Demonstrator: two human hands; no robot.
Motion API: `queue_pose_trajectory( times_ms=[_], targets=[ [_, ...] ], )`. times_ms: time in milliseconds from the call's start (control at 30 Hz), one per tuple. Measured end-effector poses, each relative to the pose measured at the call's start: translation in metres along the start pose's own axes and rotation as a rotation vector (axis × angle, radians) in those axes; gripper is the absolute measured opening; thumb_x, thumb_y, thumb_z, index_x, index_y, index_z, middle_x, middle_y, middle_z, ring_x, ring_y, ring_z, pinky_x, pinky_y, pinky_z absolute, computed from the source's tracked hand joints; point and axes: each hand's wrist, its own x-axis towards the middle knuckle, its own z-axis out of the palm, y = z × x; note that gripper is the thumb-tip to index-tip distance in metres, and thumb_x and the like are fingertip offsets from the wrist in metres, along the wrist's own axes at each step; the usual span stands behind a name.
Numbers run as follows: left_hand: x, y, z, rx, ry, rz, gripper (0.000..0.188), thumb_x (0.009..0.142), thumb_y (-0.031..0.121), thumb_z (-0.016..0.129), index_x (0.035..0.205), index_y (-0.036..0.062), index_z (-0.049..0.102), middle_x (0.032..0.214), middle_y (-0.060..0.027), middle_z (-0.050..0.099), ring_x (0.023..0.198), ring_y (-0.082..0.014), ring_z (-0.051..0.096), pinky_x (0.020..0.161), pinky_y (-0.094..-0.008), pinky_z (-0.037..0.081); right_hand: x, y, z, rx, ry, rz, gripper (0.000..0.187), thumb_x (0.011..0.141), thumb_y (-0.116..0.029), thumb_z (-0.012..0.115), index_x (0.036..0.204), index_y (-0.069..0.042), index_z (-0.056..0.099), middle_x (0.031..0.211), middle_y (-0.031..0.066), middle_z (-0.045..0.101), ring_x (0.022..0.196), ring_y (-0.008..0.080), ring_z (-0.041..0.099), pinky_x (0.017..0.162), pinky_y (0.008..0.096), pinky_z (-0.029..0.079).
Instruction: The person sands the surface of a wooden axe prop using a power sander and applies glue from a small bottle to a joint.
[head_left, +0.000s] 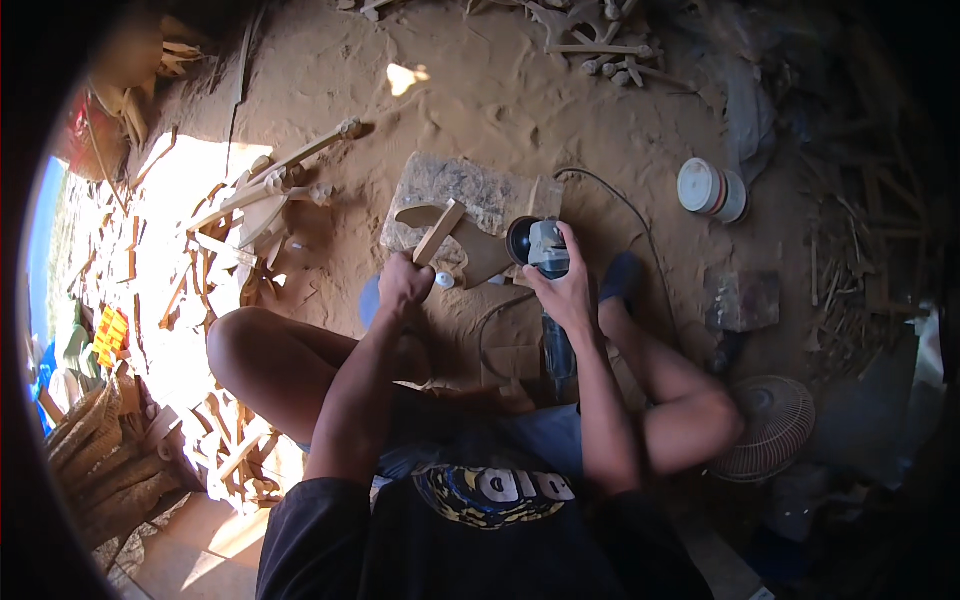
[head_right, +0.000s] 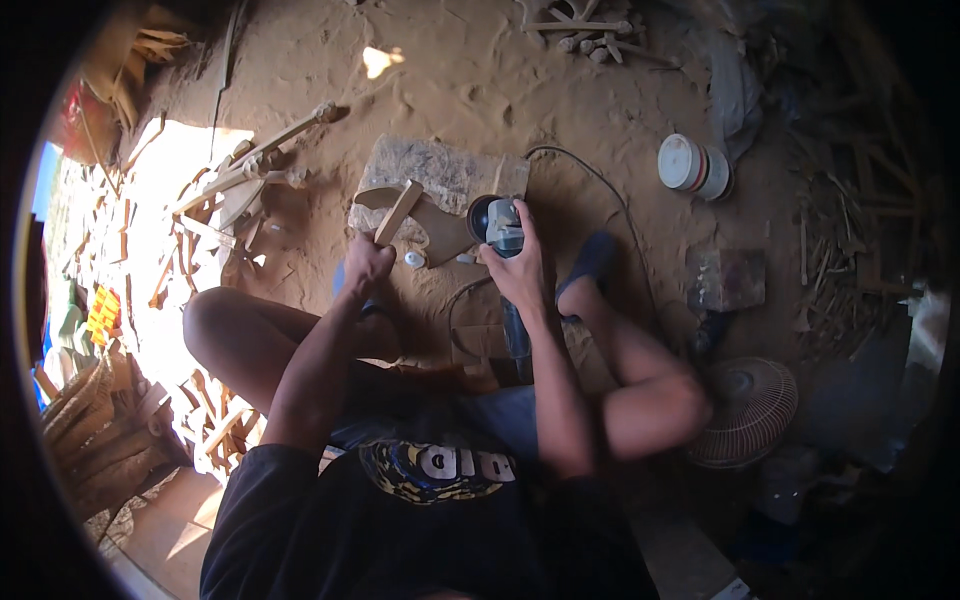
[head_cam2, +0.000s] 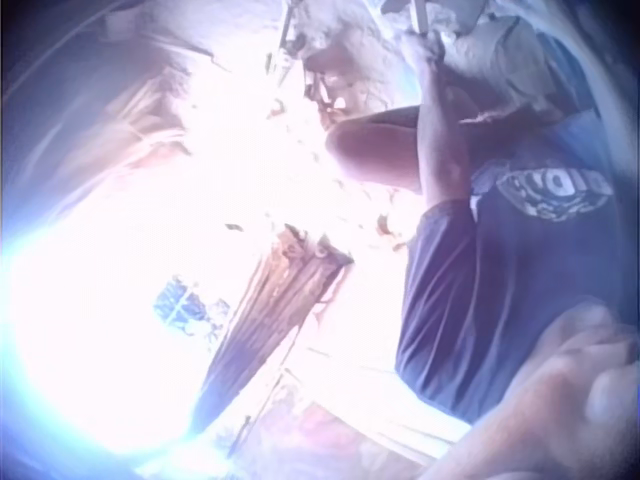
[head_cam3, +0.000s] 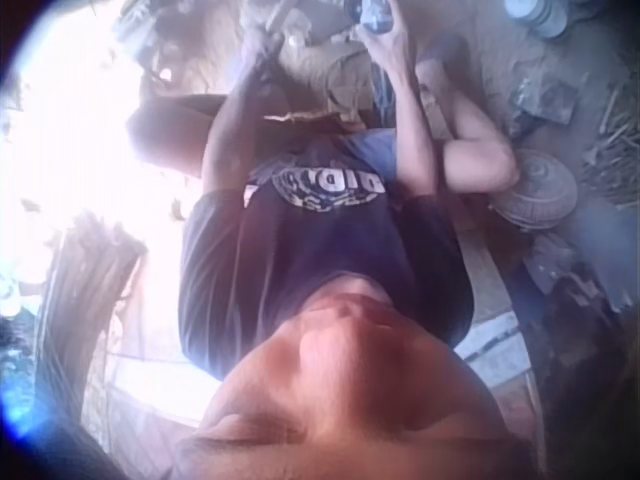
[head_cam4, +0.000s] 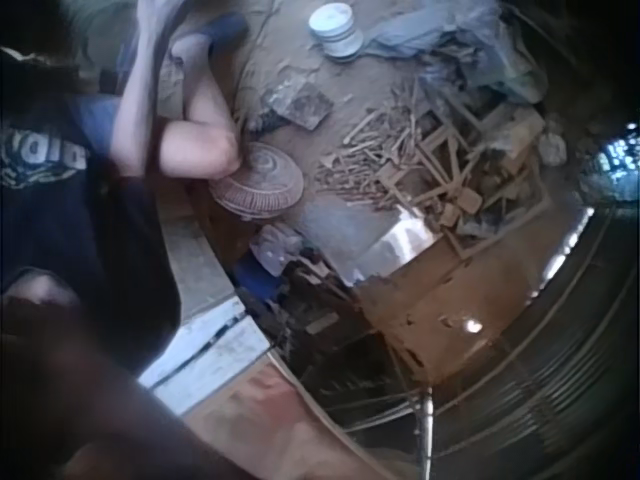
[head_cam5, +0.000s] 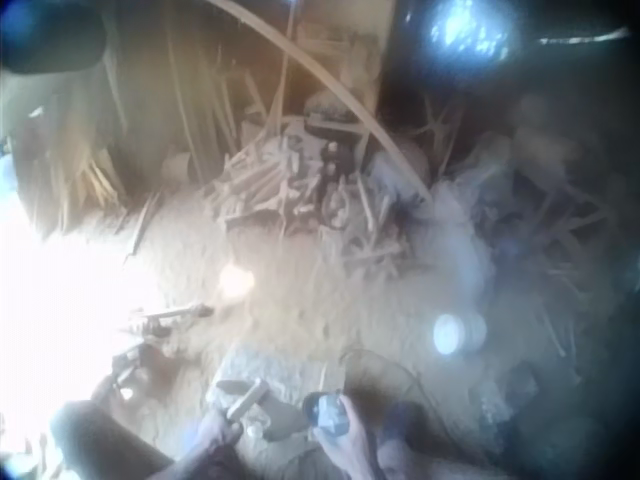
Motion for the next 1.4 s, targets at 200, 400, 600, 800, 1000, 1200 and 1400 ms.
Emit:
queue_pose_trajectory(
  times_ms=[200,400,600,800,1000,1200,1400],
  targets=[
    [0.002,0.004,-0.001,-0.007,-0.014,-0.009,0.045,0.085,0.023,0.064,0.124,0.0083,0.081,0.105,-0.0286,0.079,0.105,-0.0454,0.076,0.097,-0.0528,0.059,0.004,0.003,-0.005,-0.104,-0.005,0.097,0.08,0.084,-0.012,0.083,0.157,-0.005,0.05,0.143,0.0241,0.067,0.132,0.0365,0.068,0.112,0.0419,0.052],
    [0.005,0.002,0.0,0.085,-0.01,-0.06,0.043,0.086,0.023,0.066,0.122,0.0056,0.08,0.109,-0.0283,0.079,0.109,-0.0447,0.076,0.099,-0.053,0.058,0.005,-0.018,-0.009,-0.167,-0.038,0.158,0.084,0.083,-0.016,0.086,0.159,-0.012,0.05,0.145,0.0231,0.068,0.131,0.0374,0.069,0.108,0.0439,0.055],
    [0.008,0.006,0.001,0.047,-0.025,-0.073,0.042,0.086,0.025,0.066,0.121,0.0048,0.08,0.113,-0.0287,0.078,0.111,-0.0462,0.075,0.101,-0.0534,0.057,0.007,-0.002,-0.011,-0.228,-0.02,0.168,0.085,0.082,-0.015,0.085,0.159,-0.013,0.05,0.143,0.0218,0.069,0.129,0.0366,0.07,0.107,0.0437,0.055],
    [0.005,0.006,-0.006,0.025,-0.037,-0.052,0.045,0.086,0.024,0.066,0.126,0.0057,0.078,0.116,-0.029,0.078,0.112,-0.0462,0.074,0.102,-0.0531,0.057,0.008,-0.013,-0.016,-0.327,0.056,0.126,0.084,0.084,-0.021,0.084,0.16,-0.015,0.049,0.132,0.024,0.074,0.117,0.0428,0.074,0.1,0.0493,0.058],
    [0.0,0.015,-0.003,0.093,-0.003,-0.064,0.045,0.087,0.025,0.066,0.127,0.0085,0.079,0.117,-0.0278,0.078,0.113,-0.0463,0.074,0.102,-0.0554,0.058,0.003,-0.039,0.001,0.005,0.016,0.105,0.084,0.082,-0.021,0.089,0.156,-0.008,0.052,0.131,0.0193,0.074,0.117,0.03,0.074,0.104,0.0419,0.056],
    [0.0,0.011,-0.003,0.095,-0.017,-0.044,0.044,0.088,0.025,0.066,0.125,0.0073,0.079,0.116,-0.0281,0.078,0.113,-0.0462,0.074,0.102,-0.0551,0.058,0.009,-0.058,0.021,0.095,-0.036,0.012,0.085,0.081,-0.022,0.09,0.155,-0.004,0.053,0.134,0.0199,0.071,0.122,0.0292,0.07,0.108,0.0414,0.054],
    [-0.003,0.009,-0.003,0.096,-0.005,-0.028,0.042,0.088,0.026,0.066,0.123,0.0069,0.079,0.116,-0.028,0.078,0.113,-0.0458,0.074,0.101,-0.0551,0.058,0.009,-0.064,0.026,0.132,-0.069,0.042,0.085,0.081,-0.022,0.09,0.155,-0.003,0.052,0.133,0.0204,0.071,0.122,0.0295,0.07,0.108,0.0412,0.054]
  ],
)
